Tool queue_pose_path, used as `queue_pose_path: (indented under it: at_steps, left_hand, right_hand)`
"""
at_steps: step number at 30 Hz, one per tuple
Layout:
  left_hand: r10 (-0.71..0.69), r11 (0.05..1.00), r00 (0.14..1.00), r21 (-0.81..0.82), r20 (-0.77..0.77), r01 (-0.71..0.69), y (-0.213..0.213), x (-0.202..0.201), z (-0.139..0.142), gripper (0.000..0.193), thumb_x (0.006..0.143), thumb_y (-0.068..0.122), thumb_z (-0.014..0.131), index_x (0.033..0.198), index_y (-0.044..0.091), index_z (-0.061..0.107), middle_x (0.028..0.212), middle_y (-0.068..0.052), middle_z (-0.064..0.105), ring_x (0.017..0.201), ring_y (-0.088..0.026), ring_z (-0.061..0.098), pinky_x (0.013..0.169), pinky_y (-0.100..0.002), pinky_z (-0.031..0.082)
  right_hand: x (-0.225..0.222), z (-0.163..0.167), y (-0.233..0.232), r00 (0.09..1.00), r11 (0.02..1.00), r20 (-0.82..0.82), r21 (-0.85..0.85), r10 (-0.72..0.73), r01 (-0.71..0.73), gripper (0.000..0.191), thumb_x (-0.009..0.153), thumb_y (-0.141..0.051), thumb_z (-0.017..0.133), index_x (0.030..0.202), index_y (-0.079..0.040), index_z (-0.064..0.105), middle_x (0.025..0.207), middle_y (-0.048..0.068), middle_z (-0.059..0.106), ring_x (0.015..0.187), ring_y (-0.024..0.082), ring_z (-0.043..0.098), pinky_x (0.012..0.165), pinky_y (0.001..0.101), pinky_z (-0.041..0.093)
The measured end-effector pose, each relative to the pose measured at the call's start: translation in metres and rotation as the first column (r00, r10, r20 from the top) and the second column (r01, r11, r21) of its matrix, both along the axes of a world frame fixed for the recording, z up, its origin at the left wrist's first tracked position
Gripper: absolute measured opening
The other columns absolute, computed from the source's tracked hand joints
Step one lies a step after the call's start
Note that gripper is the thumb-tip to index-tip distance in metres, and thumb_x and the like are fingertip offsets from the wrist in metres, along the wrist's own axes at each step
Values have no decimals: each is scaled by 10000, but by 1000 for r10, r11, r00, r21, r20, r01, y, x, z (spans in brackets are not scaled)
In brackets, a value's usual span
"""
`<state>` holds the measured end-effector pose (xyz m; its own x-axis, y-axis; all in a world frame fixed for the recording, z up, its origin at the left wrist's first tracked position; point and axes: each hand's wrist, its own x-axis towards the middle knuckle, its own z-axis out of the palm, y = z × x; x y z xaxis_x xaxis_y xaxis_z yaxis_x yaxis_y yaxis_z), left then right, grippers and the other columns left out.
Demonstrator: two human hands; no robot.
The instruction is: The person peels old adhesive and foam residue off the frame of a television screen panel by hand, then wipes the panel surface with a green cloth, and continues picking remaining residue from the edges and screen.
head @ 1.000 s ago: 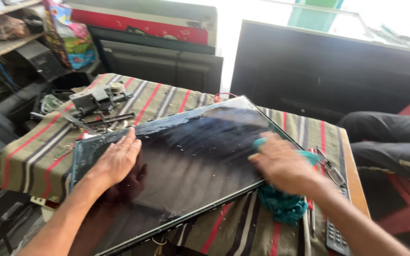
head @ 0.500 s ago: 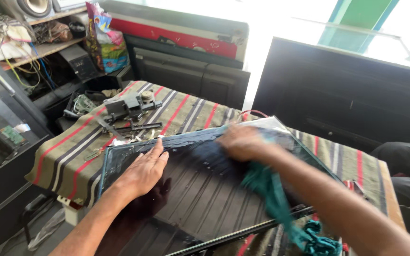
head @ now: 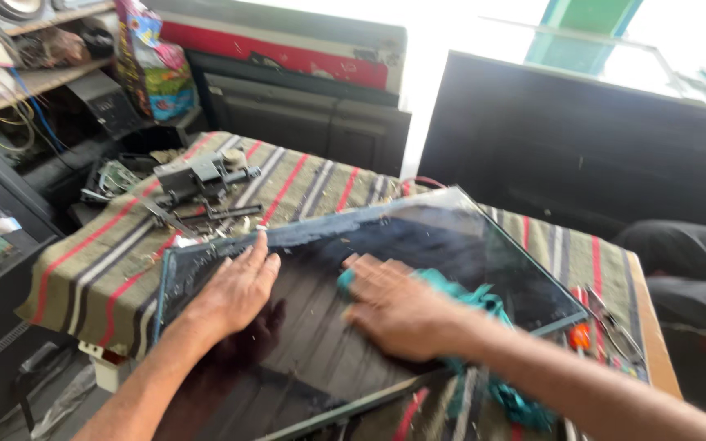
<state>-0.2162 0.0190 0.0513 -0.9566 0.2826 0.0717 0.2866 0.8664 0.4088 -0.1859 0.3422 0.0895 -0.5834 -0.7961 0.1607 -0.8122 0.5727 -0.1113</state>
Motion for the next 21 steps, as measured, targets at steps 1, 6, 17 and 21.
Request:
queue_pose_path:
  at_steps: [1, 6, 17, 21]
  left_hand:
    - [42, 997, 999, 67, 32, -44, -1, 0, 0, 729, 1038, 470, 269, 1591, 3, 181, 1648, -210, 253, 1528, -321, 278, 1218, -489, 210]
    - [72, 986, 997, 150, 34, -77, 1, 1, 8, 756, 1024, 490, 292, 1590, 7, 163, 1630, -209, 289, 1517, -325, 277, 1208, -489, 199]
    - [353, 806, 901, 570, -252, -157, -50, 15, 74, 292, 957, 283, 629, 865, 7, 661, 769, -138, 743, 762, -262, 762, 671, -373, 546]
    - [503, 738, 841, 607, -202, -296, -120, 24, 97, 403, 981, 349, 662, 748, 20, 661, 624, -115, 671, 589, -268, 678, 546, -371, 493]
  right_hand:
    - [-8, 0, 25, 988, 985, -147, 156, -47, 70, 482, 1022, -356, 471, 1256, 43, 607, 1485, 320, 425, 1438, 477, 338, 1142, 570, 271]
    - [-92, -6, 209, 668, 648, -11, 230, -744, 726, 466, 1041, -369, 419, 1262, -41, 666, 1350, 236, 630, 1290, 397, 547, 1113, 486, 397]
    - [-50, -58, 284, 517, 522, 111, 13, -849, 853, 381, 970, -367, 551, 1096, -83, 773, 1068, 140, 786, 997, 291, 733, 886, 406, 561]
    - [-43, -53, 241, 554, 556, 121, -24, -823, 831, 335, 950, -343, 594, 1087, -97, 777, 1052, 120, 792, 964, 265, 748, 852, 385, 578]
